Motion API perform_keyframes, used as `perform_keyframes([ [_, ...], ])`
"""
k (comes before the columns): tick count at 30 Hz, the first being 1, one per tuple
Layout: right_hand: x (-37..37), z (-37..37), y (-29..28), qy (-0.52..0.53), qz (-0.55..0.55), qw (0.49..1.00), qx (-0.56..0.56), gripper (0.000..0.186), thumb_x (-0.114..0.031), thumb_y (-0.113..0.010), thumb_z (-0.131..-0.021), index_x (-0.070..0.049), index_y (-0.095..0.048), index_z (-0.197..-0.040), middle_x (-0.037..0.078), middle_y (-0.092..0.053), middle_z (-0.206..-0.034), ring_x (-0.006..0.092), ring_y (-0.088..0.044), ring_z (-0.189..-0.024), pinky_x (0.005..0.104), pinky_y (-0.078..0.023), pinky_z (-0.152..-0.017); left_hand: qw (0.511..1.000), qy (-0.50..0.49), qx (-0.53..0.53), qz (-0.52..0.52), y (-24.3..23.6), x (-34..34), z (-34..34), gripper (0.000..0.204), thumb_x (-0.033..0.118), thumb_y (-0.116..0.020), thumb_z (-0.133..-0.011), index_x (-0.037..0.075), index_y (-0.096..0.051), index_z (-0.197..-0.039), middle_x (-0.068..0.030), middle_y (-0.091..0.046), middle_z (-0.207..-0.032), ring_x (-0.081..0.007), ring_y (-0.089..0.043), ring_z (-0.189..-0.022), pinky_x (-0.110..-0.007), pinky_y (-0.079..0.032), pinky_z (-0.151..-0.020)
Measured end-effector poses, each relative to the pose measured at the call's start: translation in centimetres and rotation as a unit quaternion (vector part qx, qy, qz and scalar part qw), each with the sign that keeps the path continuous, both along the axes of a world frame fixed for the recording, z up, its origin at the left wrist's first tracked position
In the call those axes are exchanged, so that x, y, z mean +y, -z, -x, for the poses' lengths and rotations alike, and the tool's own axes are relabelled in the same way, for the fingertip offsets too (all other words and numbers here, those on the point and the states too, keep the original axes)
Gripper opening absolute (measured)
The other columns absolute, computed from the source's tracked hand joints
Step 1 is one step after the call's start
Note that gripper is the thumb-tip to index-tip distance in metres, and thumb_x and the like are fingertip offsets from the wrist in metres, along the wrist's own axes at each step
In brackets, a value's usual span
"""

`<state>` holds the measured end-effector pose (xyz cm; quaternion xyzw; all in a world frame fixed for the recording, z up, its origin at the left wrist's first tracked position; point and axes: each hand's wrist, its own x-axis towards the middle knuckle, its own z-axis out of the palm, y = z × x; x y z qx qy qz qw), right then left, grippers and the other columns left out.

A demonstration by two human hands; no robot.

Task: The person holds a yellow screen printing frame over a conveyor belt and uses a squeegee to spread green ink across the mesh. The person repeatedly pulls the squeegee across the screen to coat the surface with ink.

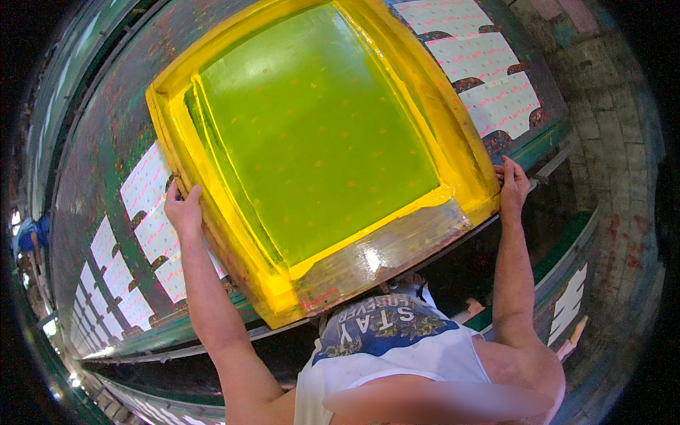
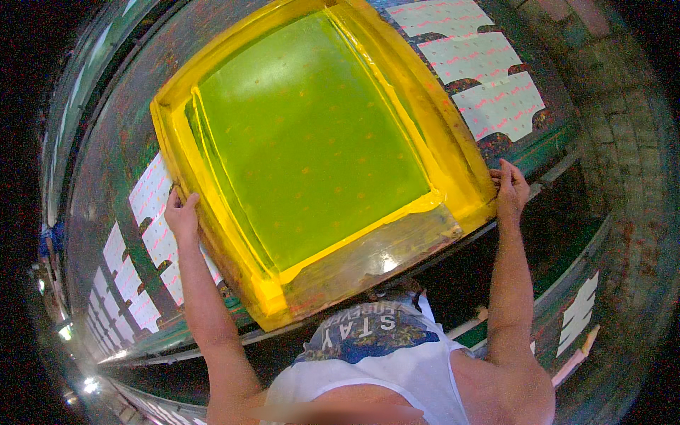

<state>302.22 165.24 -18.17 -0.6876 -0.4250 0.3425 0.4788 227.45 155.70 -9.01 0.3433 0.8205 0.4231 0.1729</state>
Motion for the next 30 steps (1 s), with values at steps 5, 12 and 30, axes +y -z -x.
perform_keyframes([
  [5,0.0,0.3,0.0,0.018,0.033,0.999,0.000,0.033,-0.026,-0.068,-0.113,-0.001,-0.077,-0.132,0.011,-0.082,-0.100,0.0141,-0.073,-0.080,0.0307,-0.059,-0.075,0.999,-0.026,0.022,0.022,-0.9,0.0,-0.5,0.054,-0.002,-0.079,-0.092,-0.006,-0.066,-0.145,-0.0121,-0.079,-0.127,-0.0202,-0.075,-0.107,-0.033,-0.058,-0.097],
  [12,-0.1,1.0,-0.9,0.021,0.053,0.998,-0.017,0.027,-0.019,-0.069,-0.112,-0.001,-0.076,-0.130,0.012,-0.081,-0.103,0.0162,-0.074,-0.082,0.0319,-0.062,-0.073,0.998,-0.036,-0.054,0.009,-1.4,-0.3,-0.1,0.051,-0.005,-0.074,-0.094,-0.003,-0.069,-0.146,-0.0116,-0.079,-0.126,-0.0229,-0.077,-0.106,-0.035,-0.061,-0.093],
  [30,-0.5,1.9,-1.1,0.024,0.068,0.997,0.006,0.025,-0.019,-0.069,-0.112,-0.003,-0.078,-0.128,0.009,-0.080,-0.107,0.0166,-0.077,-0.093,0.0320,-0.062,-0.077,0.981,-0.052,-0.180,-0.054,-0.4,-0.8,1.7,0.066,-0.015,-0.070,-0.088,-0.005,-0.062,-0.153,-0.0143,-0.076,-0.134,-0.0281,-0.077,-0.112,-0.038,-0.063,-0.097],
])
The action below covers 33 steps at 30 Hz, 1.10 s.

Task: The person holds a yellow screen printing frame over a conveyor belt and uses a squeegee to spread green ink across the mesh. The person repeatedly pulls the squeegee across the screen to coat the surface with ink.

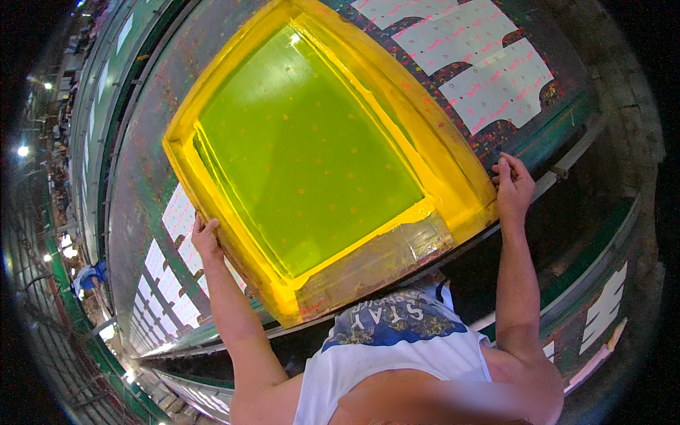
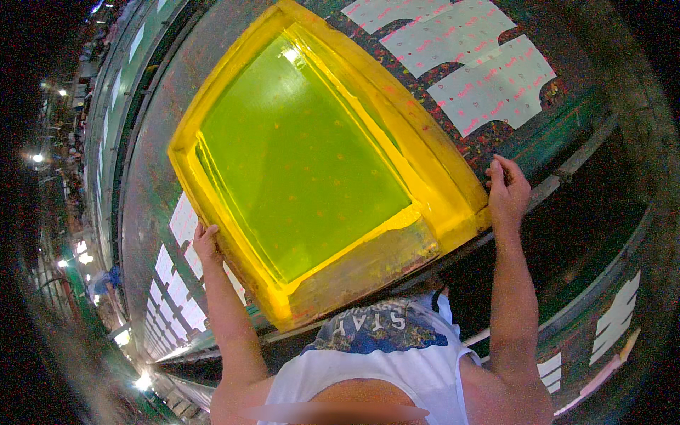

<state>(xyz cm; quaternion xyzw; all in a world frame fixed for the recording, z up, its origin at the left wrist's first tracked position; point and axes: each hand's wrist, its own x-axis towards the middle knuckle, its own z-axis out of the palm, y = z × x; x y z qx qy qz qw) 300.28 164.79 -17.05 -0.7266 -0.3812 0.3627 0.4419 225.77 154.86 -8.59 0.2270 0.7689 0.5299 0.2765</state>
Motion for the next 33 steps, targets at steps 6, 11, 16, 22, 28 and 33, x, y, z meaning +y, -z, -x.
perform_keyframes([
  [6,0.4,0.0,0.0,-0.029,-0.015,0.999,-0.025,0.025,-0.019,-0.070,-0.110,-0.004,-0.078,-0.129,0.007,-0.080,-0.107,0.0171,-0.077,-0.092,0.0327,-0.061,-0.076,0.994,0.012,0.104,0.029,0.0,0.3,-1.3,0.052,-0.007,-0.074,-0.090,-0.003,-0.071,-0.141,-0.0106,-0.079,-0.124,-0.0238,-0.077,-0.105,-0.035,-0.061,-0.092],
  [11,-0.9,0.8,-5.5,-0.178,-0.277,0.891,-0.313,0.026,-0.007,-0.077,-0.097,-0.005,-0.078,-0.124,0.012,-0.079,-0.112,0.0323,-0.076,-0.103,0.0445,-0.062,-0.090,0.956,0.017,0.285,0.060,0.5,-1.9,-5.0,0.043,0.002,-0.078,-0.091,-0.004,-0.074,-0.133,-0.0124,-0.082,-0.116,-0.0184,-0.076,-0.099,-0.033,-0.060,-0.089],
  [16,-8.5,7.8,-11.9,-0.567,-0.236,0.764,-0.198,0.043,0.000,-0.082,-0.081,-0.010,-0.077,-0.122,0.014,-0.075,-0.126,0.0396,-0.070,-0.121,0.0513,-0.057,-0.104,0.966,0.005,0.254,0.052,1.0,-6.3,-10.2,0.059,0.000,-0.075,-0.092,-0.007,-0.061,-0.149,-0.0177,-0.077,-0.131,-0.0249,-0.075,-0.119,-0.036,-0.058,-0.105],
  [22,-12.2,16.6,-14.0,-0.652,-0.230,0.635,-0.344,0.045,-0.007,-0.069,-0.090,-0.013,-0.072,-0.135,0.013,-0.072,-0.137,0.0383,-0.066,-0.131,0.0517,-0.054,-0.111,0.960,-0.025,0.278,0.019,1.9,-8.7,-10.0,0.075,0.008,-0.082,-0.085,-0.004,-0.056,-0.155,-0.0314,-0.069,-0.139,-0.0486,-0.063,-0.132,-0.052,-0.048,-0.119],
  [28,-11.9,21.8,-14.9,-0.663,-0.245,0.594,-0.383,0.049,-0.006,-0.074,-0.083,-0.010,-0.073,-0.131,0.012,-0.074,-0.125,0.0370,-0.070,-0.119,0.0506,-0.057,-0.102,0.933,-0.024,0.354,0.062,1.7,-8.4,-11.1,0.075,0.013,-0.081,-0.087,-0.001,-0.055,-0.156,-0.0293,-0.069,-0.135,-0.0481,-0.061,-0.129,-0.055,-0.048,-0.115],
  [33,-11.6,24.6,-15.8,-0.662,-0.180,0.595,-0.420,0.046,-0.009,-0.078,-0.080,-0.013,-0.077,-0.126,0.012,-0.076,-0.108,0.0374,-0.074,-0.105,0.0504,-0.060,-0.091,0.939,-0.016,0.333,0.083,0.3,-8.3,-11.3,0.074,0.013,-0.079,-0.087,-0.003,-0.055,-0.155,-0.0264,-0.069,-0.131,-0.0468,-0.060,-0.128,-0.055,-0.048,-0.115],
])
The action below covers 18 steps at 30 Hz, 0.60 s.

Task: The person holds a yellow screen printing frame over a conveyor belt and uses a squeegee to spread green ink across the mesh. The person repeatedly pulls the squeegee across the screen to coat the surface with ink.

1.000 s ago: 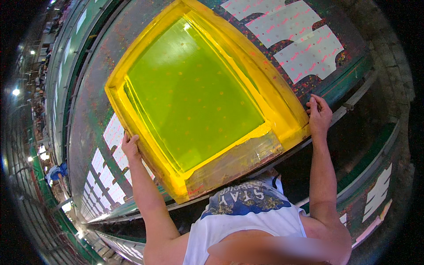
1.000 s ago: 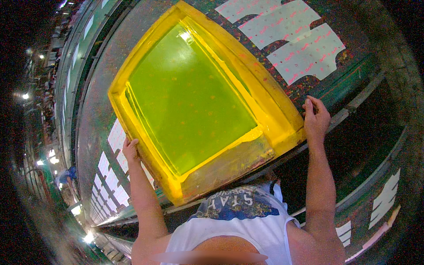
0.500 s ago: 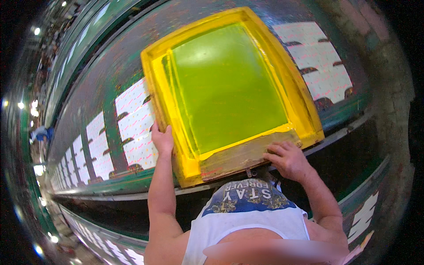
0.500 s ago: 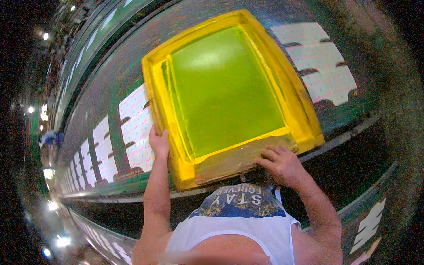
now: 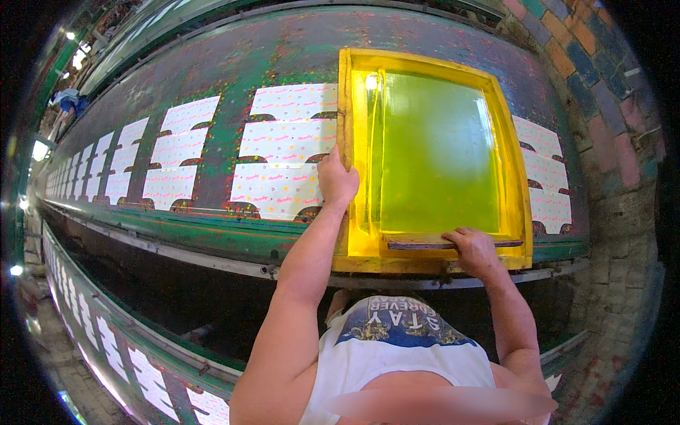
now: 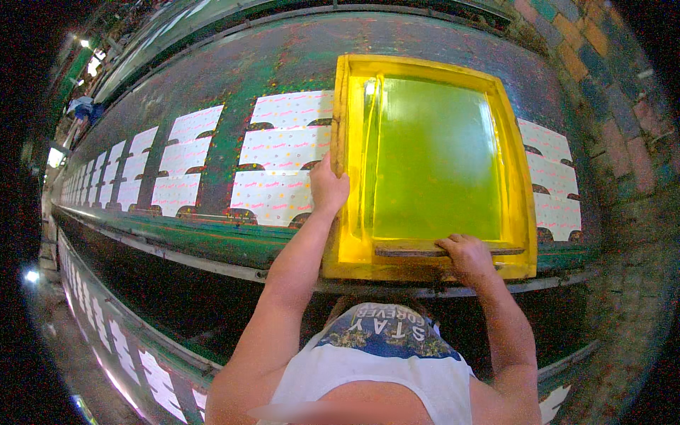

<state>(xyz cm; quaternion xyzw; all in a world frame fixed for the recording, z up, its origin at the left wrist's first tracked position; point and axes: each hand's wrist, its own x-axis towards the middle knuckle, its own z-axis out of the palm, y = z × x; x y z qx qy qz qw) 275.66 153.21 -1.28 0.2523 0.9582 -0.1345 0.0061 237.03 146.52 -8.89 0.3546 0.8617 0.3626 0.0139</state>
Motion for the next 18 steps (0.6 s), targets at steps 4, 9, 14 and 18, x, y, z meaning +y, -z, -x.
perform_keyframes([
  [4,-1.4,-1.6,0.3,0.007,-0.003,1.000,-0.002,0.043,-0.008,-0.078,-0.080,-0.014,-0.078,-0.123,0.013,-0.076,-0.108,0.0394,-0.075,-0.103,0.0517,-0.060,-0.089,1.000,0.009,-0.012,-0.013,0.1,0.1,0.1,0.074,0.012,-0.078,-0.087,-0.003,-0.055,-0.155,-0.0263,-0.068,-0.132,-0.0458,-0.060,-0.128,-0.055,-0.048,-0.114],
  [9,-3.3,-1.5,2.0,0.010,-0.036,0.997,0.067,0.052,0.001,-0.075,-0.075,-0.012,-0.077,-0.126,0.012,-0.076,-0.117,0.0369,-0.073,-0.109,0.0492,-0.059,-0.094,0.999,-0.004,-0.034,-0.018,0.2,0.2,0.0,0.075,0.011,-0.079,-0.086,-0.002,-0.055,-0.156,-0.0274,-0.068,-0.135,-0.0457,-0.059,-0.132,-0.054,-0.045,-0.119],
  [14,-0.4,1.8,3.2,0.006,-0.086,0.991,0.104,0.053,0.003,-0.071,-0.077,-0.010,-0.077,-0.127,0.011,-0.075,-0.120,0.0354,-0.072,-0.111,0.0470,-0.058,-0.097,0.998,-0.004,-0.054,-0.007,-0.2,0.2,0.0,0.077,0.013,-0.081,-0.087,-0.003,-0.054,-0.158,-0.0271,-0.068,-0.141,-0.0445,-0.058,-0.137,-0.052,-0.044,-0.122],
  [18,6.3,6.5,4.2,-0.001,-0.117,0.984,0.137,0.045,0.001,-0.067,-0.082,-0.010,-0.077,-0.124,0.012,-0.075,-0.115,0.0356,-0.072,-0.108,0.0476,-0.058,-0.095,0.999,-0.024,-0.024,-0.006,0.0,0.3,-0.1,0.073,0.018,-0.081,-0.091,-0.004,-0.054,-0.156,-0.0272,-0.068,-0.138,-0.0452,-0.058,-0.134,-0.053,-0.045,-0.118],
])
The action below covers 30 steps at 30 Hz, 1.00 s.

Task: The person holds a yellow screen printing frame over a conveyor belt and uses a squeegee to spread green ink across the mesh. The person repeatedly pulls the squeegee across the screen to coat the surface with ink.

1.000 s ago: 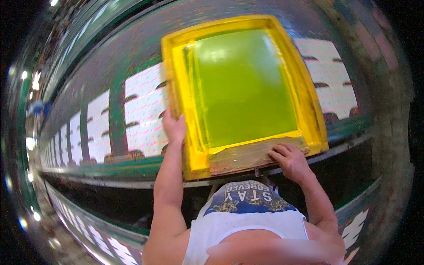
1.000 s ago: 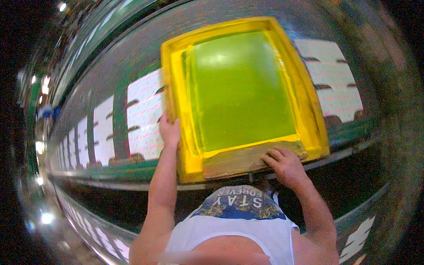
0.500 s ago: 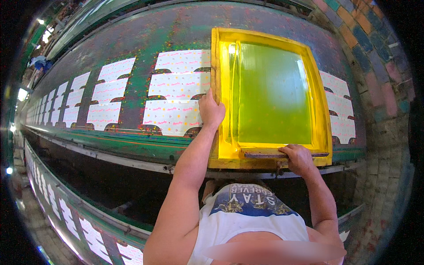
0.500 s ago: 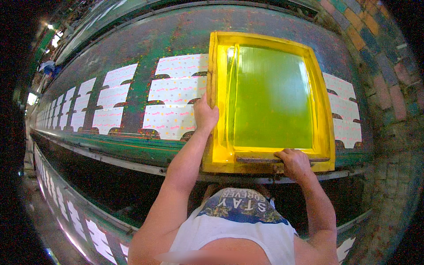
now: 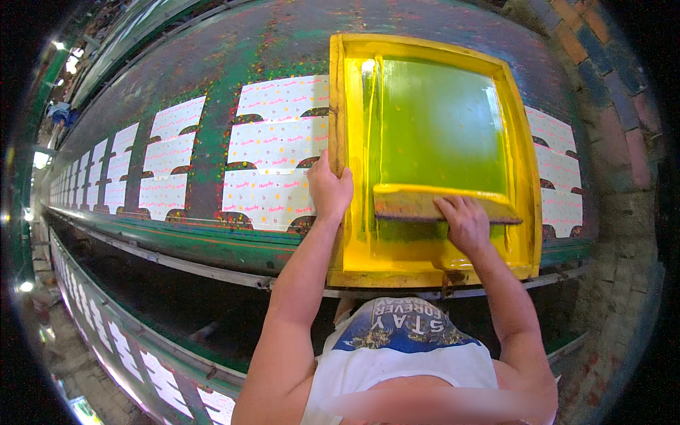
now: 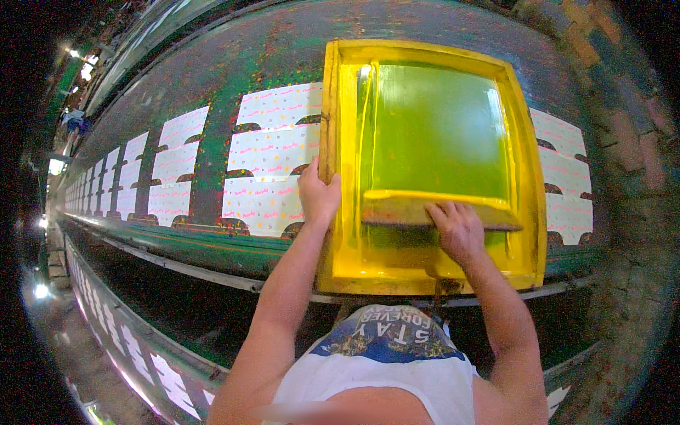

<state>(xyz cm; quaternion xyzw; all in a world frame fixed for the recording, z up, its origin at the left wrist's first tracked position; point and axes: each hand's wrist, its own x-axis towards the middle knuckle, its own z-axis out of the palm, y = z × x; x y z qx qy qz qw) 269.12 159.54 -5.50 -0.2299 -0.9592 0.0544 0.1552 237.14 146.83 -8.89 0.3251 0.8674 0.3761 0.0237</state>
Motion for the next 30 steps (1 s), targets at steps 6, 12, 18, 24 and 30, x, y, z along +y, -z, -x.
perform_keyframes([
  [6,12.9,7.3,0.4,0.005,-0.016,1.000,-0.008,0.043,0.000,-0.066,-0.086,-0.016,-0.077,-0.124,0.014,-0.075,-0.112,0.0374,-0.074,-0.106,0.0500,-0.060,-0.091,0.998,-0.011,0.035,0.043,-0.2,0.3,-0.3,0.067,0.025,-0.078,-0.098,-0.005,-0.056,-0.155,-0.0279,-0.069,-0.137,-0.0459,-0.061,-0.131,-0.053,-0.049,-0.115],
  [12,27.6,14.7,1.7,0.023,-0.027,0.998,-0.048,0.045,-0.003,-0.067,-0.089,-0.019,-0.076,-0.130,0.014,-0.076,-0.118,0.0381,-0.075,-0.111,0.0513,-0.062,-0.095,0.994,-0.041,0.071,0.074,-0.5,0.4,-0.9,0.062,0.025,-0.076,-0.100,-0.004,-0.059,-0.152,-0.0275,-0.071,-0.132,-0.0464,-0.064,-0.125,-0.055,-0.051,-0.109],
  [18,38.2,19.4,1.4,0.024,-0.067,0.997,-0.035,0.048,-0.005,-0.061,-0.092,-0.017,-0.075,-0.136,0.017,-0.077,-0.126,0.0402,-0.074,-0.115,0.0535,-0.060,-0.097,0.990,-0.030,0.115,0.074,-0.7,1.2,-1.4,0.058,0.021,-0.076,-0.100,-0.004,-0.060,-0.150,-0.0263,-0.071,-0.126,-0.0458,-0.066,-0.120,-0.055,-0.053,-0.105],
  [24,40.7,20.3,0.9,0.043,-0.075,0.996,0.013,0.043,-0.009,-0.063,-0.095,-0.018,-0.076,-0.135,0.016,-0.079,-0.121,0.0414,-0.075,-0.112,0.0562,-0.060,-0.096,0.987,-0.039,0.123,0.098,-0.8,1.1,-1.5,0.057,0.019,-0.076,-0.101,-0.005,-0.060,-0.150,-0.0255,-0.071,-0.125,-0.0443,-0.066,-0.118,-0.053,-0.055,-0.103],
  [30,42.0,21.2,-2.1,0.085,0.002,0.983,-0.160,0.029,-0.019,-0.069,-0.092,-0.015,-0.083,-0.117,0.016,-0.081,-0.117,0.0354,-0.078,-0.113,0.0505,-0.062,-0.096,0.987,-0.038,0.126,0.091,-0.8,1.4,-1.6,0.055,0.018,-0.076,-0.102,-0.005,-0.060,-0.149,-0.0252,-0.072,-0.125,-0.0440,-0.067,-0.117,-0.052,-0.056,-0.102],
])
